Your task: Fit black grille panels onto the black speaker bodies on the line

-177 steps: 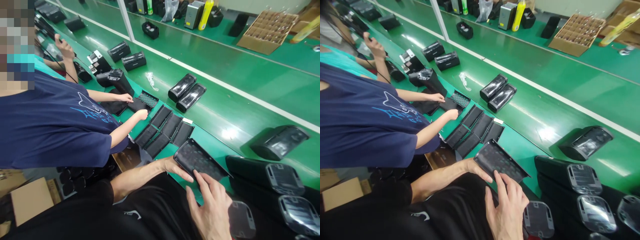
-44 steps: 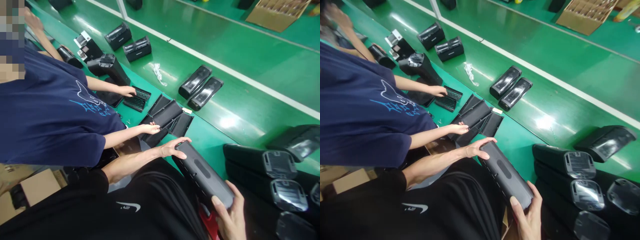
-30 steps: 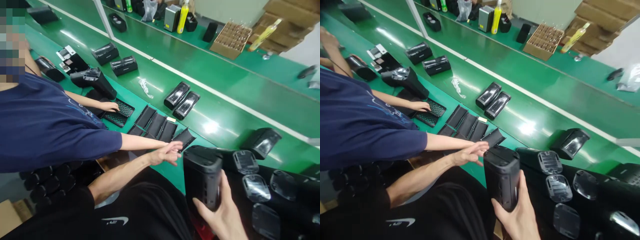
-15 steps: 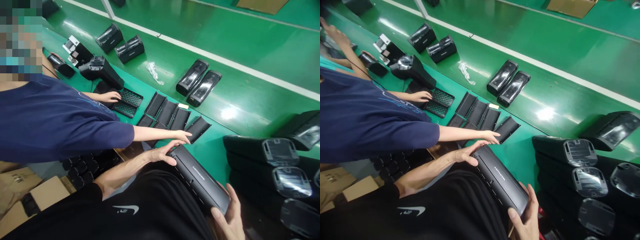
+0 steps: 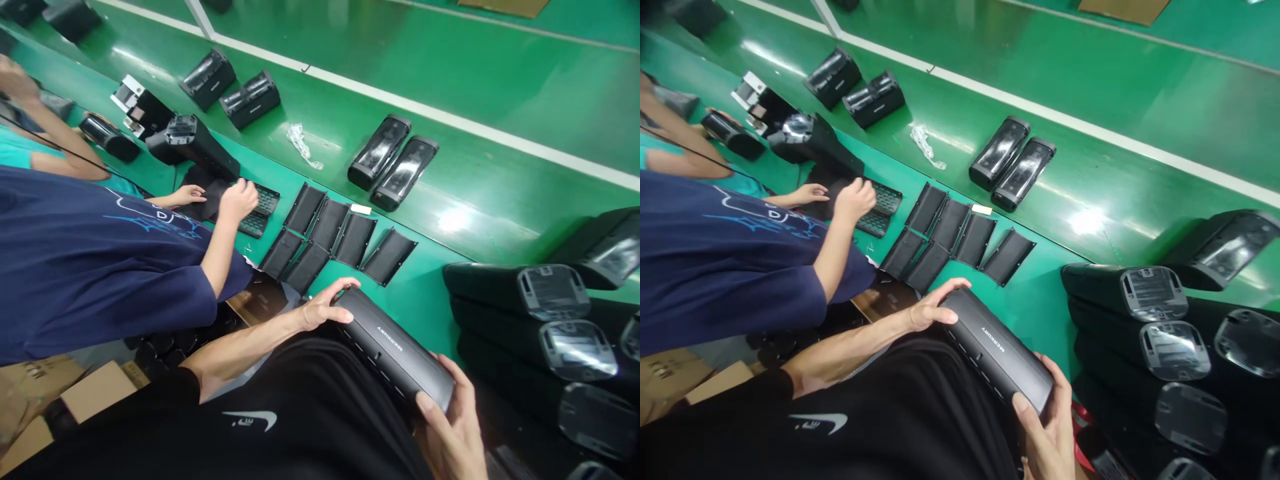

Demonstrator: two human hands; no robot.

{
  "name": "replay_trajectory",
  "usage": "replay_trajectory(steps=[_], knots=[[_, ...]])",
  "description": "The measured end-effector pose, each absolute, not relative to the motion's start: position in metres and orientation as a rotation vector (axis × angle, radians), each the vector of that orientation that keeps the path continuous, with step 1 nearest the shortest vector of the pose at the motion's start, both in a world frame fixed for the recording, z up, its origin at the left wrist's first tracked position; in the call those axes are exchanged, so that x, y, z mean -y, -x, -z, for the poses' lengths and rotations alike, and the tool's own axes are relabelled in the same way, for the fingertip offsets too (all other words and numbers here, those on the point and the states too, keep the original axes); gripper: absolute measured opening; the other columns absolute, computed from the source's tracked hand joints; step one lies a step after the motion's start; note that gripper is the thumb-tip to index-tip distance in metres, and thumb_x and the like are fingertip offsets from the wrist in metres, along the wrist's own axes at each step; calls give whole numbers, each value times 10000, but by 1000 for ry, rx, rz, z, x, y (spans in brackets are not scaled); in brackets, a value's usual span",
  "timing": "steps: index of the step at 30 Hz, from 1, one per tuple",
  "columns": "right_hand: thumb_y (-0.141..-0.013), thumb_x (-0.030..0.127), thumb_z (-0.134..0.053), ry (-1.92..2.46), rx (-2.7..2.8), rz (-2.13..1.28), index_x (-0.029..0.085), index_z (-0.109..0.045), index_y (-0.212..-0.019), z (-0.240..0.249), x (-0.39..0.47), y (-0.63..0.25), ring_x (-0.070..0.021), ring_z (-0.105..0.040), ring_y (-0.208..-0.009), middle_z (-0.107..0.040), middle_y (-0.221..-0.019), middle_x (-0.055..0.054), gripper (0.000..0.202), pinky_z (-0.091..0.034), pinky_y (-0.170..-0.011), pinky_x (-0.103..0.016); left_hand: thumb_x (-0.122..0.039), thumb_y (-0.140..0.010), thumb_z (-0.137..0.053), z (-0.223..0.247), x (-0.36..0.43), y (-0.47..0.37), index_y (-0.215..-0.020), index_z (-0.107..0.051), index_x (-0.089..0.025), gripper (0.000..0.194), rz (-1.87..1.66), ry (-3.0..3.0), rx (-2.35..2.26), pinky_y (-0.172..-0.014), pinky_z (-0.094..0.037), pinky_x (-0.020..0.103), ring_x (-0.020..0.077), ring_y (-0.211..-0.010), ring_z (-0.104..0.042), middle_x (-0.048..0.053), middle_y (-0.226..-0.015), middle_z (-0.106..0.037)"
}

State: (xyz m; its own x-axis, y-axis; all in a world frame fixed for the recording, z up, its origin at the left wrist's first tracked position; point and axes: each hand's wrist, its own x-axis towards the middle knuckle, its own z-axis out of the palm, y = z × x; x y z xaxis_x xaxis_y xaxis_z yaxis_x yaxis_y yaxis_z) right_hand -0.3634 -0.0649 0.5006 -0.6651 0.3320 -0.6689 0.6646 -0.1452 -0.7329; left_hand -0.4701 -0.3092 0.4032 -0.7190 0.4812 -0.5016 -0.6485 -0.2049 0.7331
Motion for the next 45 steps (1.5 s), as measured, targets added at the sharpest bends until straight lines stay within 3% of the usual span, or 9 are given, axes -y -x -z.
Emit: replay_trajectory(steps=[5, 12, 17, 21, 27, 32, 39, 45], knots=[[-731, 550, -849, -1120, -1757, 1899, 383, -417, -1513, -509, 65, 367, -352, -433, -1417, -342, -1656, -48, 909, -448, -1069, -452, -364, -617, -850, -411, 319, 477, -1388, -493, -283, 853, -1954, 97, -1248, -895, -415, 324, 224, -1052, -533, 45, -1256, -533], [-731, 550, -849, -1046, -1902, 1782, 337, -488, -1427, -511, 60, 365, -336, -508, -1337, -443, -1578, -72, 812, -486, -1029, -411, -423, -666, -857, -417, 330, 482, -1438, -449, -269, 886, -1818, -55, -1362, -875, -428, 326, 223, -1030, -542, 48, -1227, -530], [-669, 522, -891, -1054, -1951, 1792, 321, -524, -1361, -502, 57, 362, -344, -503, -1319, -503, -1482, -82, 808, -437, -1087, -465, -431, -661, -877, -414, 328, 473, -1415, -459, -258, 879, -1857, -25, -1358, -831, -428, 303, 192, -960, -549, 40, -1181, -563], [-716, 587, -836, -1110, -1822, 1781, 318, -493, -1395, -496, 56, 366, -344, -536, -1256, -506, -1450, -98, 807, -419, -1081, -511, -475, -667, -866, -412, 328, 468, -1397, -476, -259, 855, -1814, 35, -1461, -885, -446, 328, 201, -997, -557, 52, -1264, -546], [-686, 661, -829, -908, -2060, 1585, 312, -420, -1469, -496, 49, 365, -363, -430, -1389, -437, -1543, -96, 950, -368, -1133, -475, -555, -659, -853, -409, 330, 471, -1428, -437, -254, 924, -1746, -73, -1523, -969, -439, 376, 241, -1089, -552, 64, -1283, -537], [-693, 630, -840, -929, -2116, 1514, 297, -468, -1424, -501, 54, 362, -350, -477, -1299, -474, -1470, -92, 885, -368, -1097, -475, -516, -641, -886, -411, 330, 467, -1412, -428, -265, 931, -1756, -57, -1531, -895, -443, 337, 201, -1006, -545, 49, -1237, -537], [-679, 600, -855, -1120, -1822, 1758, 320, -484, -1395, -478, 58, 370, -259, -560, -1066, -533, -1267, -59, 853, -457, -962, -402, -506, -641, -883, -409, 322, 464, -1338, -484, -267, 838, -1718, 143, -1572, -861, -427, 326, 180, -921, -540, 23, -1154, -557], [-632, 678, -849, -996, -1903, 1633, 350, -401, -1547, -477, 42, 369, -341, -508, -1268, -510, -1422, -80, 1070, -330, -1132, -523, -591, -643, -867, -407, 324, 475, -1401, -438, -284, 924, -1653, 11, -1597, -860, -418, 333, 204, -968, -535, 22, -1105, -545]])
